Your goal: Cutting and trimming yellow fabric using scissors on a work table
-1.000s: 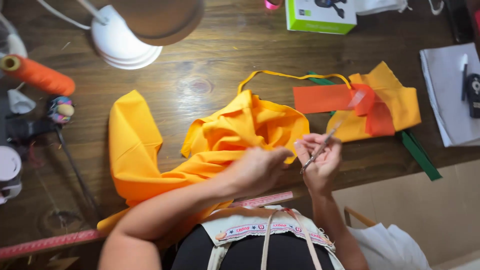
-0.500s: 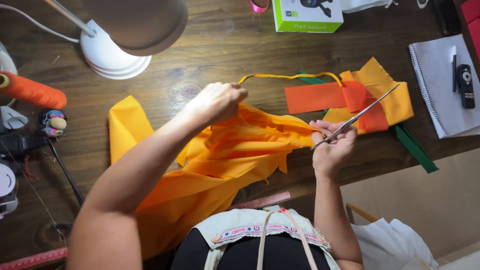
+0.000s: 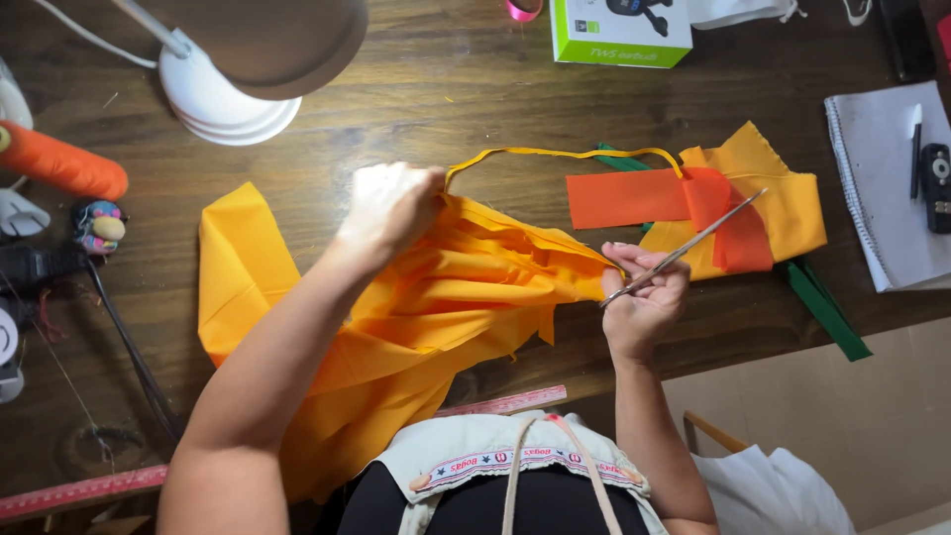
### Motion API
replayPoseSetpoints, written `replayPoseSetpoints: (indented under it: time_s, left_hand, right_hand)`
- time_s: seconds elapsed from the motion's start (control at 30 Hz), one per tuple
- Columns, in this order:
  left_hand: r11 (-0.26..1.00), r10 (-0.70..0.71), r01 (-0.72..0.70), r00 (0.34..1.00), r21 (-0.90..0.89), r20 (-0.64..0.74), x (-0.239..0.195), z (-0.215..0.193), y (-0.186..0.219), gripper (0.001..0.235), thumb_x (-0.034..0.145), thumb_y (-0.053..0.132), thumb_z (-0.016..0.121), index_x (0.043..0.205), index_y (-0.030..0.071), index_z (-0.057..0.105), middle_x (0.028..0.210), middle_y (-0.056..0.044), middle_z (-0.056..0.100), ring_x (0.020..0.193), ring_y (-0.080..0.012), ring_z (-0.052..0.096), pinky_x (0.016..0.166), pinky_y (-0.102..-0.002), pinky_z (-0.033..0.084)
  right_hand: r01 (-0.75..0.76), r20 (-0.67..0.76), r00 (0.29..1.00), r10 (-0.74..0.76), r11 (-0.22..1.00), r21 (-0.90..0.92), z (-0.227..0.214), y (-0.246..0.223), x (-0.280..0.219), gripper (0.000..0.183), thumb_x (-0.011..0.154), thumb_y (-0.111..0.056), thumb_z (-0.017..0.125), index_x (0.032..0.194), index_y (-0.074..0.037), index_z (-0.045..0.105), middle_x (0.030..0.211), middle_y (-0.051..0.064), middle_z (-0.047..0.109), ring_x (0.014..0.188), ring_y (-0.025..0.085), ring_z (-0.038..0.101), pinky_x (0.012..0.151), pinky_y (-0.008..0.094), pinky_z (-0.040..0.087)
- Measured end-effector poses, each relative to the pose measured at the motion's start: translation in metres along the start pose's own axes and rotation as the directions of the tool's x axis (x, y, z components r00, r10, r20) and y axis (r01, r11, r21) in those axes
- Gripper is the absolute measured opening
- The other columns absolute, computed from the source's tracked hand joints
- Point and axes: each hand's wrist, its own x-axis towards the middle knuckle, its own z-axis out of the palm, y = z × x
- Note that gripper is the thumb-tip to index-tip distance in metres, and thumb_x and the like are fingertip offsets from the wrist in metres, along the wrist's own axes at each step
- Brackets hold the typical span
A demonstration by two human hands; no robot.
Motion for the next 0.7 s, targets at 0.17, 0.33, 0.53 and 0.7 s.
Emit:
replayPoseSetpoints:
  time_s: [0.17,0.33,0.53,0.7]
  left_hand:
    - [0.989,-0.035,0.057,0.988,0.139,-0.153,-0.04,0.005,-0.009,0.015,0.088,0.03,0.064,0.103,0.026,0.065,0.077,-0.004,0.068,0.068,-0.0297,0.074,0.06,-0.045,0.061]
    - [0.958,0.161,0.006,0.817,0.288,-0.553,-0.054,0.005,0.07,0.009,0.083,0.015,0.066,0.092,0.017,0.067,0.083,-0.003,0.059,0.069,-0.0212,0.068,0.056,-0.032,0.058]
    - [-0.043,-0.115,0.535,0.837,-0.844,0.536,-0.03,0.039,0.122,0.06,0.091,0.054,0.07,0.107,-0.003,0.068,0.068,-0.019,0.071,0.037,-0.0168,0.057,0.032,-0.026,0.043]
    - [-0.291,-0.162,0.53,0.793,-0.796,0.587,-0.011,0.074,0.124,0.012,0.085,0.013,0.074,0.079,0.004,0.068,0.071,-0.015,0.073,0.044,-0.0134,0.065,0.033,-0.019,0.047]
  right_hand:
    - [-0.088,0.063,0.995,0.08,0.986,0.142,0.021,0.009,-0.024,0.045,0.075,0.027,0.066,0.103,-0.003,0.046,0.096,0.025,0.072,0.097,0.038,0.076,0.087,0.045,0.063]
    - [-0.08,0.097,0.993,0.066,0.986,0.145,0.032,0.011,-0.029,0.044,0.078,0.029,0.067,0.098,-0.003,0.044,0.085,0.022,0.073,0.085,0.034,0.079,0.078,0.039,0.063]
    - [-0.038,0.099,0.995,0.024,0.989,0.144,0.024,0.006,-0.029,0.047,0.078,0.029,0.066,0.102,-0.006,0.043,0.087,0.022,0.073,0.084,0.033,0.079,0.076,0.04,0.064]
    - [0.004,0.098,0.995,-0.017,0.992,0.127,0.02,0.007,-0.033,0.045,0.079,0.029,0.068,0.098,-0.003,0.042,0.08,0.022,0.072,0.076,0.032,0.079,0.071,0.039,0.064]
